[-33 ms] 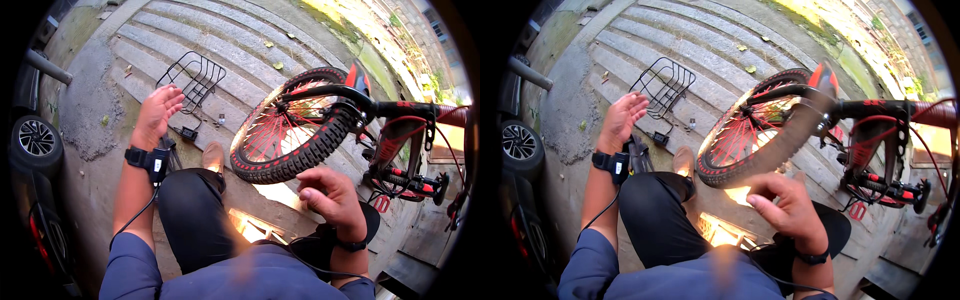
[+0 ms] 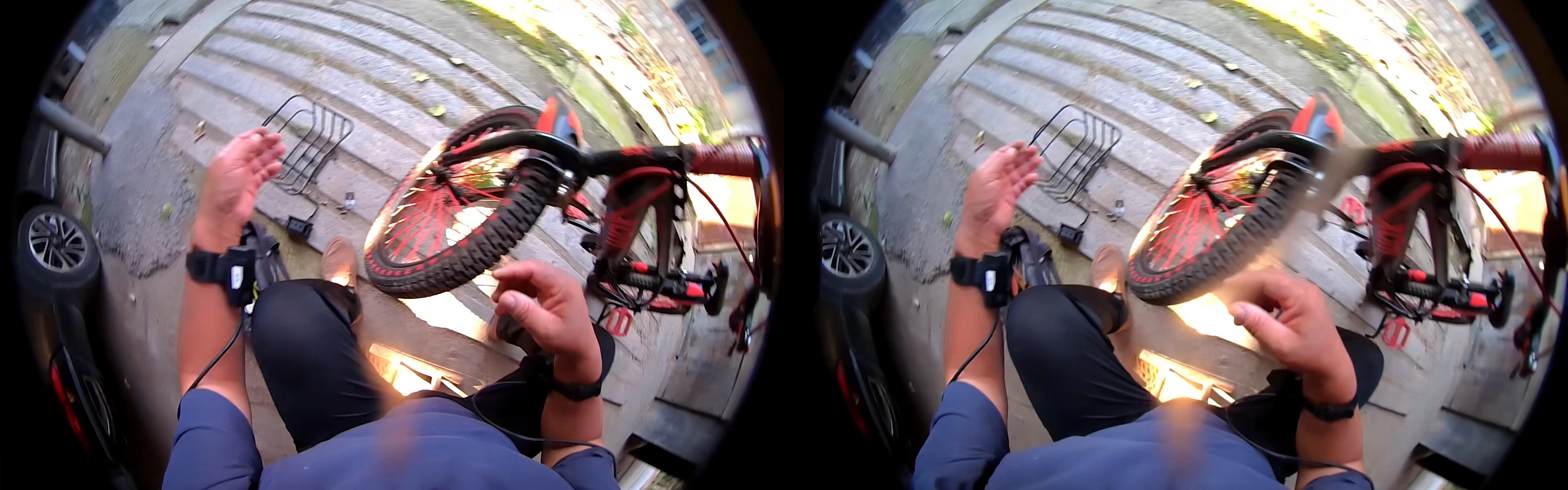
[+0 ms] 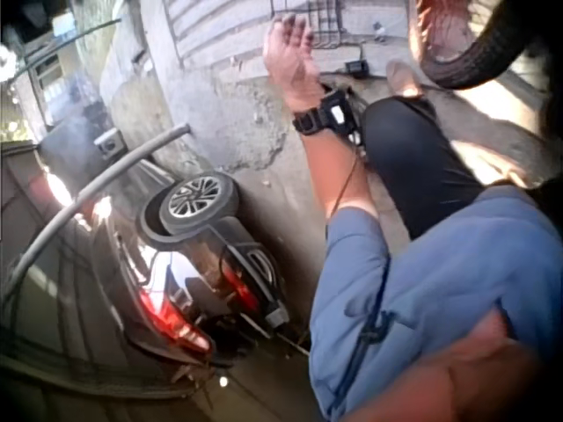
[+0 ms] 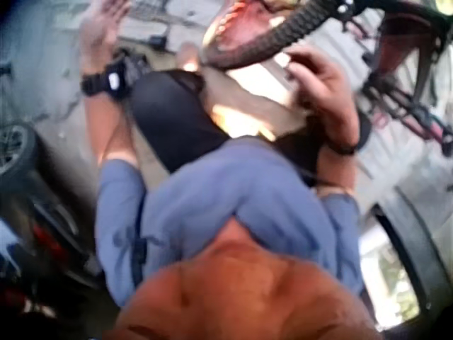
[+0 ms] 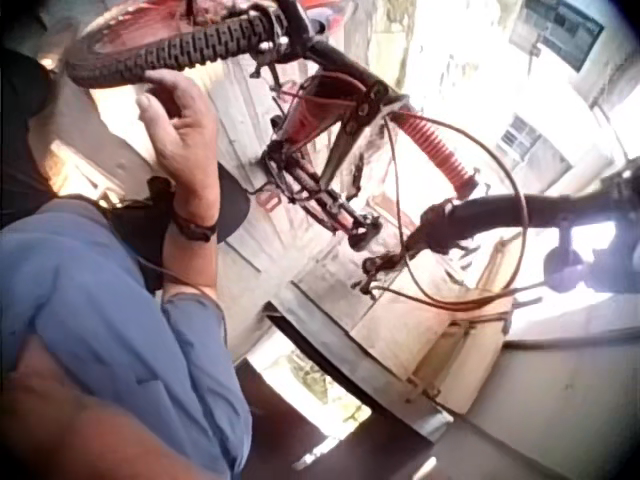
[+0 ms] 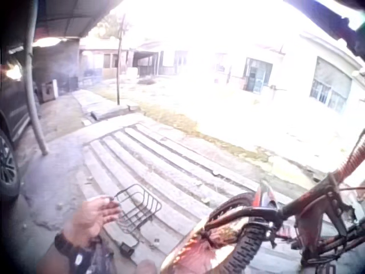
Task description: The person is sitting on the ground and working on a red and black bicycle. They use a multi-tool to adjust the brake lever on the handlebar and then manipulate a small black component, possibly a gear shifter, before placing the tools back into a bag.
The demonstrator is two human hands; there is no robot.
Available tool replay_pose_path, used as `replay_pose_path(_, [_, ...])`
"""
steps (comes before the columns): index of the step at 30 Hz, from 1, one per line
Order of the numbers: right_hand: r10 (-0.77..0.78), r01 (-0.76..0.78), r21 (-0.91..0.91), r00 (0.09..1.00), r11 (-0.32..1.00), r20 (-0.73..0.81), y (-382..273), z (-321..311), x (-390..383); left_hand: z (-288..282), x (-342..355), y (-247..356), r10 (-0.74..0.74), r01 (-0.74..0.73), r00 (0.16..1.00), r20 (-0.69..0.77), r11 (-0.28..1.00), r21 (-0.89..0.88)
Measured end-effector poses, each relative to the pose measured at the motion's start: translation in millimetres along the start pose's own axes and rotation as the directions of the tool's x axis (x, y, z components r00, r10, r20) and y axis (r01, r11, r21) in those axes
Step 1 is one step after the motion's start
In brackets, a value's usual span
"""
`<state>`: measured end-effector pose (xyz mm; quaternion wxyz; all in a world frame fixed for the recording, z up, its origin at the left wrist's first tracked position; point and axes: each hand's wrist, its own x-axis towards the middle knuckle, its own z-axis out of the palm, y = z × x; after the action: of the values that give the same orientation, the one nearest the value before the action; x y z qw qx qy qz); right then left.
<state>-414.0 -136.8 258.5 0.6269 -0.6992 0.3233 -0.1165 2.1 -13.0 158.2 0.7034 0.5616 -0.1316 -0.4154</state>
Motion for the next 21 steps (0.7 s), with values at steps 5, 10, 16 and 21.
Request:
replay_pose_path(5, [-0.031, 0.064, 0.148, 0.976, 0.987, -0.214, 5.0, -53.8, -23.1, 108.5, -56.9, 69.8, 0.241, -0.252, 0.941, 0.239, 0.968, 0.016])
replay_pose_path(10, [-0.172, 0.208, 0.089, 0.937, 0.974, -0.304, -12.5, -99.5, -20.4, 201.0, -101.1, 78.6, 0.319, -0.414, 0.837, 0.444, 0.9, 0.134])
replay_pose_path(16, [-0.402, 0.482, 0.035, 0.767, 0.876, -0.499, -32.6, -123.0, -17.8, 288.9, -116.3, 52.1, 0.309, -0.411, 0.744, 0.593, 0.911, 0.04])
replay_pose_path(21, [-0.563, 0.6, -0.122, 0.633, 0.79, -0.532, -31.5, -108.4, -11.8, 325.3, -116.8, 28.1, 0.249, -0.361, 0.771, 0.587, 0.929, 0.079])
